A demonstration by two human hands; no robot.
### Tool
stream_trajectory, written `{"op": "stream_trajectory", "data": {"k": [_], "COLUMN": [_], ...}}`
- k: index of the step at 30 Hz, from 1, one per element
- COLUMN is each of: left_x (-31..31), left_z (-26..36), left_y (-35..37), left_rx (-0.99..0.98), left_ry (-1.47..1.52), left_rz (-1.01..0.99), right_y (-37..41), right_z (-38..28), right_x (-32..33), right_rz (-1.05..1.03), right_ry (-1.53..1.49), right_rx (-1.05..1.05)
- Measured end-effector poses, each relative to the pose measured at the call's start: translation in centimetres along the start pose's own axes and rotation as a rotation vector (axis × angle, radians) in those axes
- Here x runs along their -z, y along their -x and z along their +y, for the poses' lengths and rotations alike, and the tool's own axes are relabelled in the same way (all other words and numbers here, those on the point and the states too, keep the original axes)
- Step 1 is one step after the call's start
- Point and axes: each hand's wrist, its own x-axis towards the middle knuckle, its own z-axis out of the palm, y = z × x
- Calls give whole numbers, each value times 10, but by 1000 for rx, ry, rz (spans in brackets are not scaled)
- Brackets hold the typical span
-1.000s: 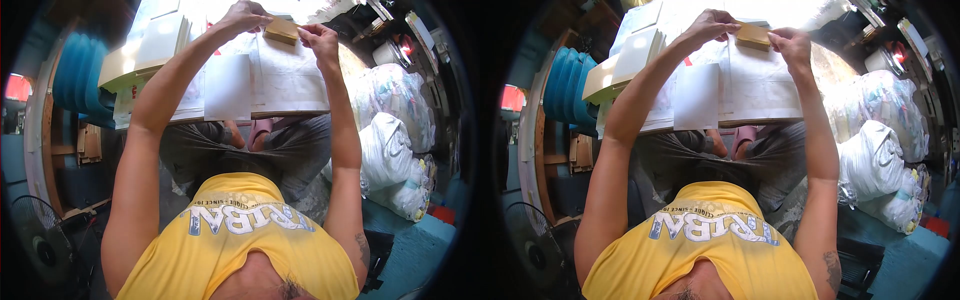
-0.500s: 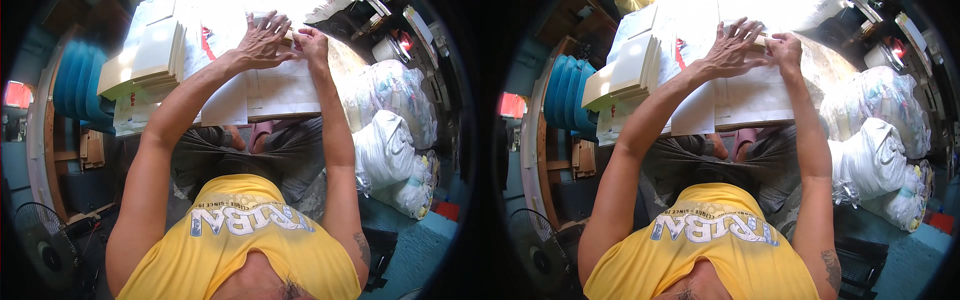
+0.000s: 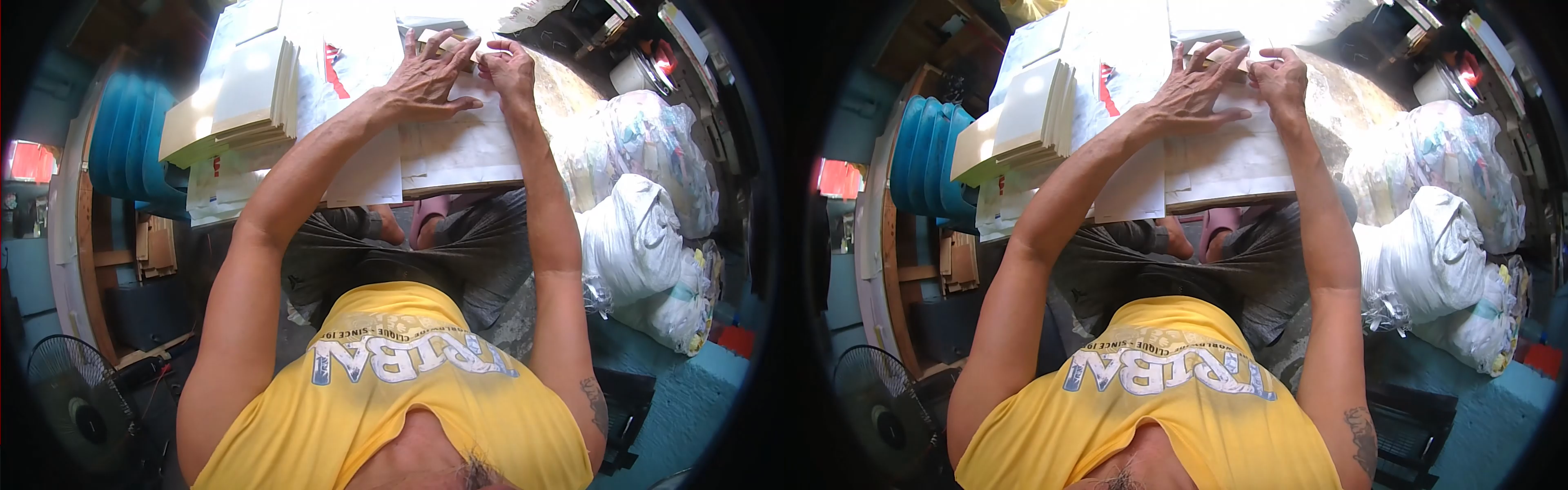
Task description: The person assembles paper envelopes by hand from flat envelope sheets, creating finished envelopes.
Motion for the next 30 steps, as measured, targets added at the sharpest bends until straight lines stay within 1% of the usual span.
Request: {"op": "stream_trajectory", "data": {"k": [3,6,10,12,13,14,15,17,18,21,22,25,26,28,29,30], "left_x": [-3,-4,-2,-1,-1,-1,0,8,14,48,89,112,110,108,107,96], "left_z": [-9,-14,-16,-17,-18,-20,-20,-11,-6,15,34,39,40,31,26,20], "left_y": [2,0,2,0,-1,-2,-4,-8,-12,-36,-39,-56,-57,-56,-57,-56], "left_rx": [-40,19,15,5,10,15,19,-5,-17,-162,-143,-174,-147,4,77,170], "left_ry": [-37,-27,-42,-32,-34,-38,-41,-27,-19,-40,145,316,317,521,622,1254], "left_rz": [57,34,39,47,43,40,37,128,172,330,124,-79,-33,31,64,90], "right_y": [2,4,15,23,26,30,34,49,59,73,76,73,71,64,62,60], "right_z": [-1,-3,-8,-9,-10,-12,-18,-47,-63,-101,-112,-127,-127,-126,-122,-113], "right_x": [-3,1,20,34,43,54,65,71,71,71,69,64,61,55,51,45], "right_rz": [55,91,134,184,198,228,213,213,190,-25,-92,-178,-128,-25,-24,-23], "right_ry": [-8,3,9,86,129,251,295,536,647,854,868,904,854,757,541,326], "right_rx": [45,61,100,134,171,238,286,453,534,768,853,960,922,840,729,615]}}
